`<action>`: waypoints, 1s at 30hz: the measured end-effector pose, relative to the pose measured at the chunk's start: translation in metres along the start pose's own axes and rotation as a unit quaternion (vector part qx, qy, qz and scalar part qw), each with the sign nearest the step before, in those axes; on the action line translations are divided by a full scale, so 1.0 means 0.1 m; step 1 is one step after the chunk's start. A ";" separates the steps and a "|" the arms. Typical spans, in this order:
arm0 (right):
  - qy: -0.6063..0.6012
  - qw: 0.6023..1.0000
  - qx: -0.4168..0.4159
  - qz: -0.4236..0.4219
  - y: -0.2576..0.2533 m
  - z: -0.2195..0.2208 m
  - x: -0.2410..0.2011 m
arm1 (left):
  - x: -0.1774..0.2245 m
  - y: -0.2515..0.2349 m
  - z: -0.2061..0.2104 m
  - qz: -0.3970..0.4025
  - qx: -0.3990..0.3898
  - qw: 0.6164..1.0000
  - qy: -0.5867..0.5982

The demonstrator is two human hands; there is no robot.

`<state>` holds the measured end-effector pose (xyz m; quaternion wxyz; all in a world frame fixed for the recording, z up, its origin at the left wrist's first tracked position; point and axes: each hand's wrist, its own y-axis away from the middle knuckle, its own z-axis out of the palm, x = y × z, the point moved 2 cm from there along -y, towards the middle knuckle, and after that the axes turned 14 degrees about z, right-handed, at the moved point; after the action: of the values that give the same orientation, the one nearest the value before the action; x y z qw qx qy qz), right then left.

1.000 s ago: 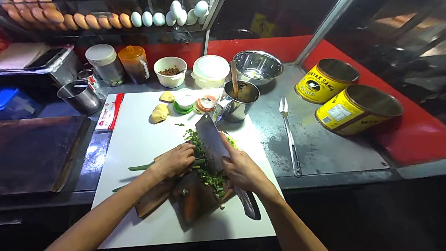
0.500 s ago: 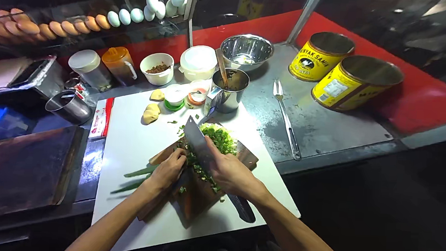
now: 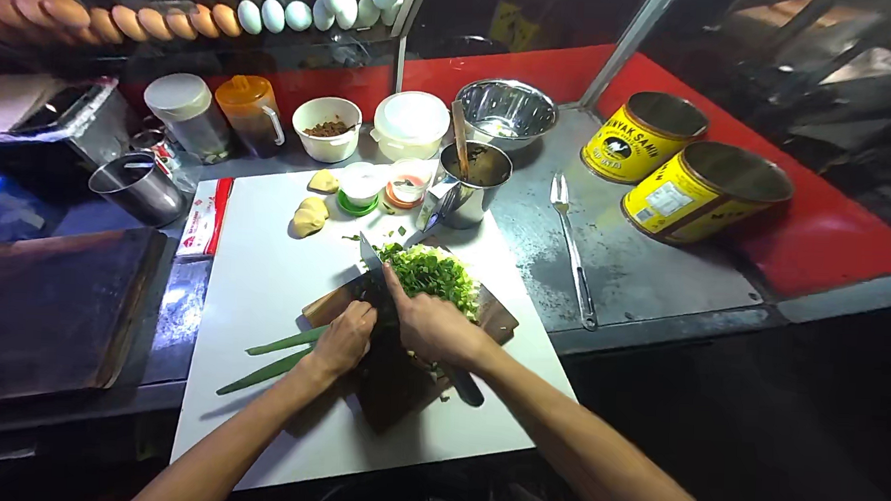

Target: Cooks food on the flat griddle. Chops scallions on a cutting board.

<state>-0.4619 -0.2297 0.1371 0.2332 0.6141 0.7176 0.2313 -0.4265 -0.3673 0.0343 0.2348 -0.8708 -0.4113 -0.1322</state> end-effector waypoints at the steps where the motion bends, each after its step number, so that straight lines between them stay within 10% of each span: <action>1: 0.004 1.000 -0.013 -0.005 -0.01 -0.11 0.00 | -0.02 -0.01 -0.01 0.025 -0.006 1.000 -0.004; 18: -0.035 0.999 -0.018 -0.014 -0.01 -0.06 -0.08 | 0.19 0.04 0.17 -0.090 0.115 0.988 -0.054; 30: -0.009 1.000 -0.002 0.010 0.14 -0.11 -0.13 | -0.11 0.13 0.15 0.095 0.112 0.986 -0.078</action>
<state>-0.4561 -0.2409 0.1551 0.2386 0.6227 0.7091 0.2289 -0.4227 -0.3737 0.0133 0.3092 -0.8819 -0.3558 0.0063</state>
